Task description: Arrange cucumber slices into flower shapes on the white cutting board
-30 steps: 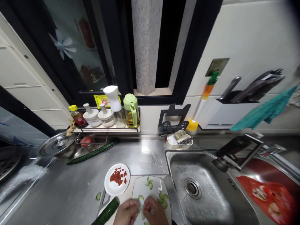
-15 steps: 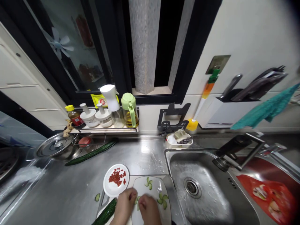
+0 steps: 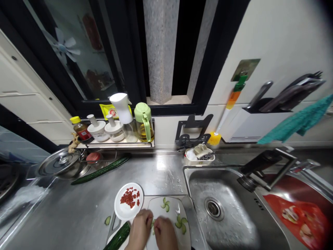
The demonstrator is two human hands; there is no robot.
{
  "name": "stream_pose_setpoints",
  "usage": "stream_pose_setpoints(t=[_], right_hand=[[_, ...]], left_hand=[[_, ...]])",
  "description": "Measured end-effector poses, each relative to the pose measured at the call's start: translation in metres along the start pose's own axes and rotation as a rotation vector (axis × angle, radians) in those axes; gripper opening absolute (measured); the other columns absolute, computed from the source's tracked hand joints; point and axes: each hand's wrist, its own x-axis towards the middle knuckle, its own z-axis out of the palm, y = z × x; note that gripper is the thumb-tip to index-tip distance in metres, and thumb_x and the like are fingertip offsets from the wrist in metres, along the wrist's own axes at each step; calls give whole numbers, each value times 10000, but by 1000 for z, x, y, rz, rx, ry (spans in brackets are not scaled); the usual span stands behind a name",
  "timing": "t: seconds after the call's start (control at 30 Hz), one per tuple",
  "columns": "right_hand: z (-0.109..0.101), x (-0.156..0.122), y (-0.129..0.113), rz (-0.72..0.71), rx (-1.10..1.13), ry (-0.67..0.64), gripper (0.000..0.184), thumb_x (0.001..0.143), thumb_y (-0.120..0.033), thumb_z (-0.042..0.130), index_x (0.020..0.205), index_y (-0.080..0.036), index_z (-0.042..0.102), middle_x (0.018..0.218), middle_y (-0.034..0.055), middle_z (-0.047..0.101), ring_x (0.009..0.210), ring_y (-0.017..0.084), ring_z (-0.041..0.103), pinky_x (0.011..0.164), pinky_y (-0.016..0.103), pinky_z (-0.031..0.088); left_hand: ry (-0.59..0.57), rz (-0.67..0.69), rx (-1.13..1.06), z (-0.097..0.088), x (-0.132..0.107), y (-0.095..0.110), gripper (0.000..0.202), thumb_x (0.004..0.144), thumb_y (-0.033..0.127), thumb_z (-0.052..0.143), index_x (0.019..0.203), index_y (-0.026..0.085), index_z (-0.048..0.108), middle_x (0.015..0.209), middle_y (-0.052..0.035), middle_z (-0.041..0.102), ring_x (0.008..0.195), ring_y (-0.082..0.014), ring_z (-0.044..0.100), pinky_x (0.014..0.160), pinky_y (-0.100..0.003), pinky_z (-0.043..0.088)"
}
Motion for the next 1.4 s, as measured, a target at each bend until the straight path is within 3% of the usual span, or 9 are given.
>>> stream_pose_setpoints(t=[0.17, 0.33, 0.5, 0.87, 1.07, 1.23, 1.4], right_hand=[[9, 2, -1, 12, -33, -6, 312, 721, 57, 456, 773, -162, 672, 751, 50, 652, 786, 217, 576, 803, 339, 373], [14, 2, -1, 4, -24, 27, 333, 716, 56, 436, 781, -171, 671, 788, 61, 649, 849, 229, 572, 898, 356, 362], [4, 1, -5, 30, -21, -8, 314, 752, 28, 433, 802, -165, 676, 839, 78, 658, 900, 240, 563, 892, 339, 372], [2, -1, -4, -52, -79, -3, 308, 748, -2, 404, 815, -179, 646, 852, 79, 656, 885, 246, 572, 879, 359, 381], [0, -4, 7, -92, -79, 8, 258, 746, -12, 443, 803, -183, 628, 814, 61, 646, 845, 228, 582, 905, 360, 379], [3, -12, 23, -63, -139, 26, 224, 777, -32, 453, 771, -175, 625, 780, 58, 638, 802, 223, 584, 866, 353, 410], [10, -20, 40, -97, -176, 56, 212, 759, -31, 486, 749, -186, 631, 728, 32, 622, 766, 196, 578, 928, 336, 391]], left_hand=[[-12, -4, 31, 1, 0, -1, 215, 808, 142, 411, 732, 205, 603, 765, -18, 628, 764, -145, 584, 728, -242, 390], [-4, -44, 4, -1, -2, 1, 266, 826, 137, 405, 980, 217, 608, 874, -24, 657, 837, -145, 603, 790, -247, 408], [-21, -11, 108, 0, -3, 3, 248, 881, 203, 383, 774, 211, 607, 842, -31, 623, 825, -149, 587, 766, -261, 388], [-14, 41, 104, -1, -4, 2, 322, 913, 224, 352, 762, 209, 636, 842, -43, 630, 802, -144, 610, 758, -260, 409], [10, 53, -55, -23, -6, -9, 301, 906, 279, 378, 886, 219, 672, 920, -65, 688, 892, -168, 638, 828, -264, 453], [135, -117, 121, -50, 8, -26, 330, 902, 342, 379, 848, 228, 683, 911, -77, 692, 875, -193, 648, 807, -296, 463], [127, -177, 193, -52, 18, -32, 352, 901, 328, 372, 826, 222, 699, 866, -73, 696, 834, -183, 654, 787, -281, 452]])
